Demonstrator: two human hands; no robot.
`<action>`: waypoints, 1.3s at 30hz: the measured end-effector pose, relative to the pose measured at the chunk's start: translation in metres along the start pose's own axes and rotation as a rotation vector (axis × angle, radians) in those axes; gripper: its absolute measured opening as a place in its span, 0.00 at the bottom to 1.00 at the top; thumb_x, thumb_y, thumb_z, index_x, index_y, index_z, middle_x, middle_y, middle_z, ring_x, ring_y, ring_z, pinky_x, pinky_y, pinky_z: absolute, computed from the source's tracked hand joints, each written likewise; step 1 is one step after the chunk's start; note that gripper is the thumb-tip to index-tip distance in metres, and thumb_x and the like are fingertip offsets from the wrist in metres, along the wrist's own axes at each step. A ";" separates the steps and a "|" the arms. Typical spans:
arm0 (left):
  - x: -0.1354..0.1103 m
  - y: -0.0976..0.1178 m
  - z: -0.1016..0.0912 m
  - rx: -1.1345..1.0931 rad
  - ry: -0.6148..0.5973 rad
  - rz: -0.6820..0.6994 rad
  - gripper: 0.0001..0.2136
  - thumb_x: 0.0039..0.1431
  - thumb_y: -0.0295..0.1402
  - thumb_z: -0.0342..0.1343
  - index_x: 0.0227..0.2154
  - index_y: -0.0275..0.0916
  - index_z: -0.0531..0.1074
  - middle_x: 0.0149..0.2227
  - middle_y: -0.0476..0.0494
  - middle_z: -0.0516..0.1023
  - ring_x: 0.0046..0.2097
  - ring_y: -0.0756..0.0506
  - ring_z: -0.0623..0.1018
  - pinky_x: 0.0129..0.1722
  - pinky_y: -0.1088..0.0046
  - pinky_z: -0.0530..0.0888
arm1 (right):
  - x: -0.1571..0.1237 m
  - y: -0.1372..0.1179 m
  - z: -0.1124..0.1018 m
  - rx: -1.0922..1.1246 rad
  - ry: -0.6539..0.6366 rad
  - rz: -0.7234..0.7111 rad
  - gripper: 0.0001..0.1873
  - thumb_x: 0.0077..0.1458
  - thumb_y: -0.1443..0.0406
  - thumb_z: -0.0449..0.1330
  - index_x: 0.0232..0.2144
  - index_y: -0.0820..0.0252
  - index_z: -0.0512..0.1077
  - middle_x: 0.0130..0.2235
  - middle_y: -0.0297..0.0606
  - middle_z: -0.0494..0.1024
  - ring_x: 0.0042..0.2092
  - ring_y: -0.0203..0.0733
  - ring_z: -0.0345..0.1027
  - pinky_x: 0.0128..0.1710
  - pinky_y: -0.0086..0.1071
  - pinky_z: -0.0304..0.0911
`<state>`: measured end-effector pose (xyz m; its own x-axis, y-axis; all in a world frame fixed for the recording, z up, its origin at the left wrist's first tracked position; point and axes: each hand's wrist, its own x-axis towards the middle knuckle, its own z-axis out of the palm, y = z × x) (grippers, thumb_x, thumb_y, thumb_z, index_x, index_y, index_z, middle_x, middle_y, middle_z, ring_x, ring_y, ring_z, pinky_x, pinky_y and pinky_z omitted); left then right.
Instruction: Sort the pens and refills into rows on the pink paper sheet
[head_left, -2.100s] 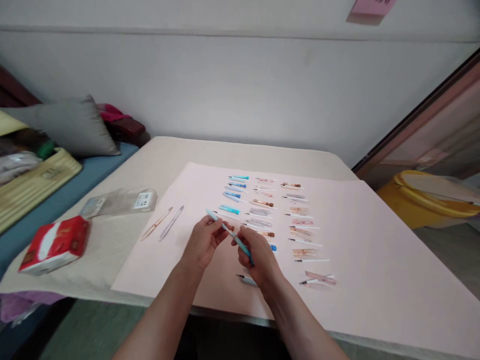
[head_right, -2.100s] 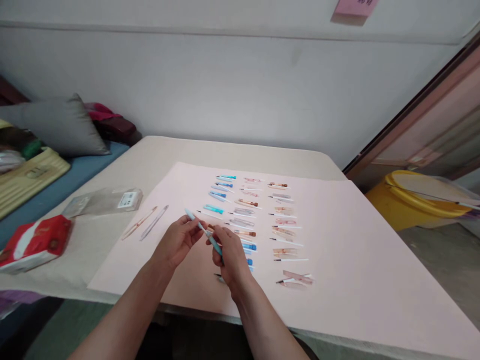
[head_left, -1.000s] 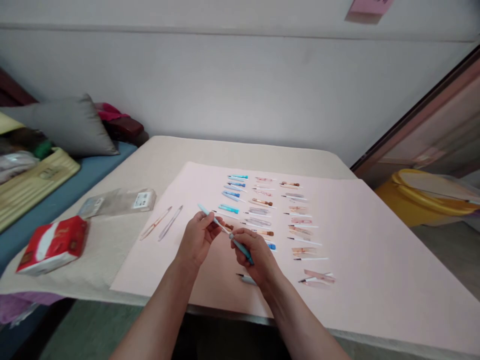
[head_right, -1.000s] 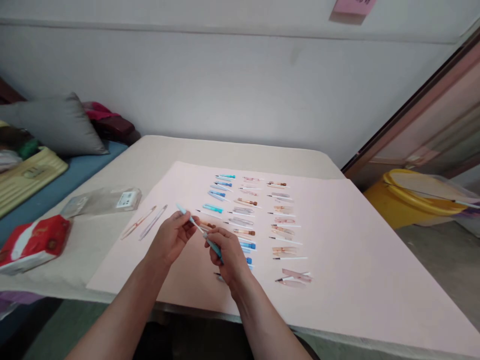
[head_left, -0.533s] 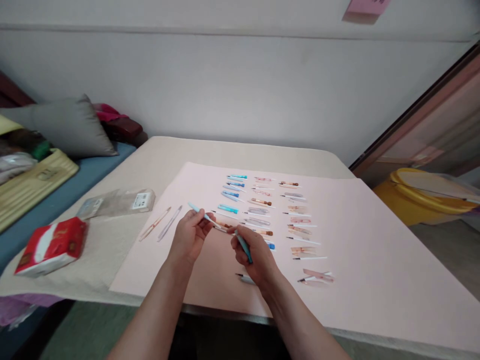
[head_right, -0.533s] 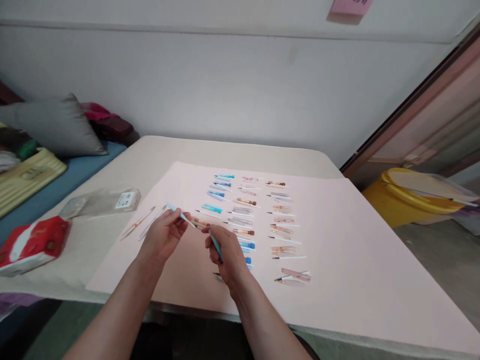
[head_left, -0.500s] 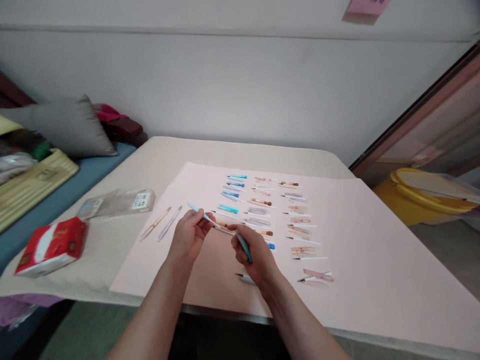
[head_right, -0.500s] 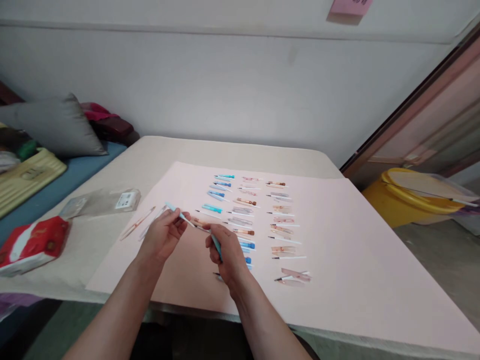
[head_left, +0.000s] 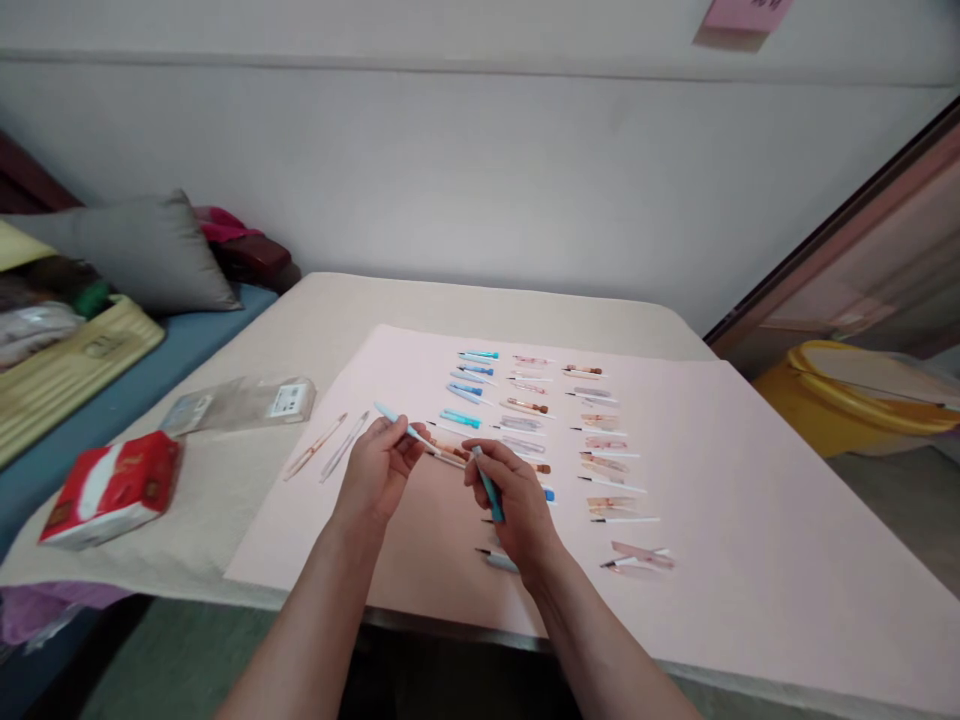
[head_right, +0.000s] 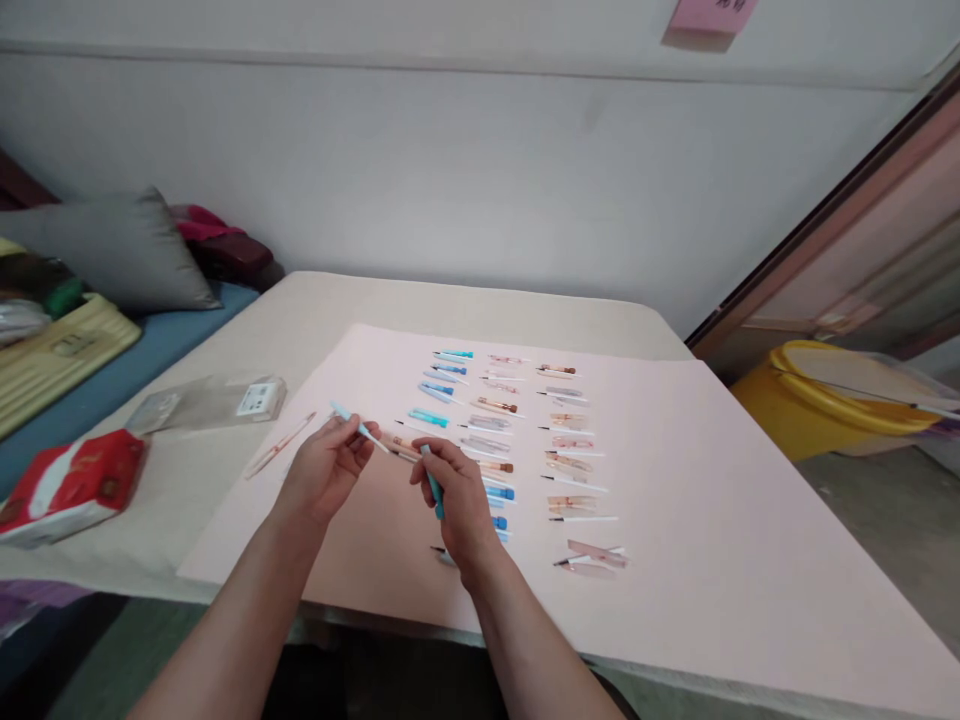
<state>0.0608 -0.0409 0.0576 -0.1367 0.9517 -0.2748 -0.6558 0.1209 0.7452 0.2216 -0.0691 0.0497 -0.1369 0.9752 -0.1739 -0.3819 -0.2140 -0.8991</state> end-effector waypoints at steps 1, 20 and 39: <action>0.001 0.001 -0.001 -0.006 0.011 -0.001 0.03 0.53 0.24 0.56 0.26 0.32 0.67 0.29 0.42 0.75 0.29 0.52 0.75 0.27 0.81 0.73 | 0.001 0.000 0.001 0.001 0.003 -0.006 0.12 0.50 0.61 0.57 0.37 0.59 0.71 0.25 0.33 0.70 0.21 0.30 0.53 0.20 0.27 0.47; 0.005 0.012 -0.011 -0.092 0.068 -0.006 0.03 0.53 0.23 0.55 0.27 0.33 0.67 0.28 0.41 0.74 0.28 0.52 0.75 0.25 0.82 0.74 | 0.030 0.024 -0.008 -0.434 -0.013 -0.184 0.04 0.49 0.63 0.57 0.29 0.56 0.65 0.29 0.31 0.72 0.32 0.36 0.63 0.31 0.29 0.55; 0.009 0.017 -0.015 -0.130 0.118 0.008 0.04 0.53 0.21 0.54 0.26 0.33 0.67 0.26 0.42 0.74 0.28 0.51 0.76 0.23 0.82 0.74 | 0.041 0.051 0.014 -1.702 -0.266 -0.245 0.11 0.56 0.68 0.50 0.38 0.56 0.71 0.41 0.40 0.74 0.42 0.44 0.65 0.37 0.33 0.54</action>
<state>0.0369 -0.0348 0.0585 -0.2232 0.9119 -0.3444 -0.7436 0.0691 0.6650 0.1842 -0.0411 0.0026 -0.4286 0.9006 -0.0723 0.8693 0.3892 -0.3047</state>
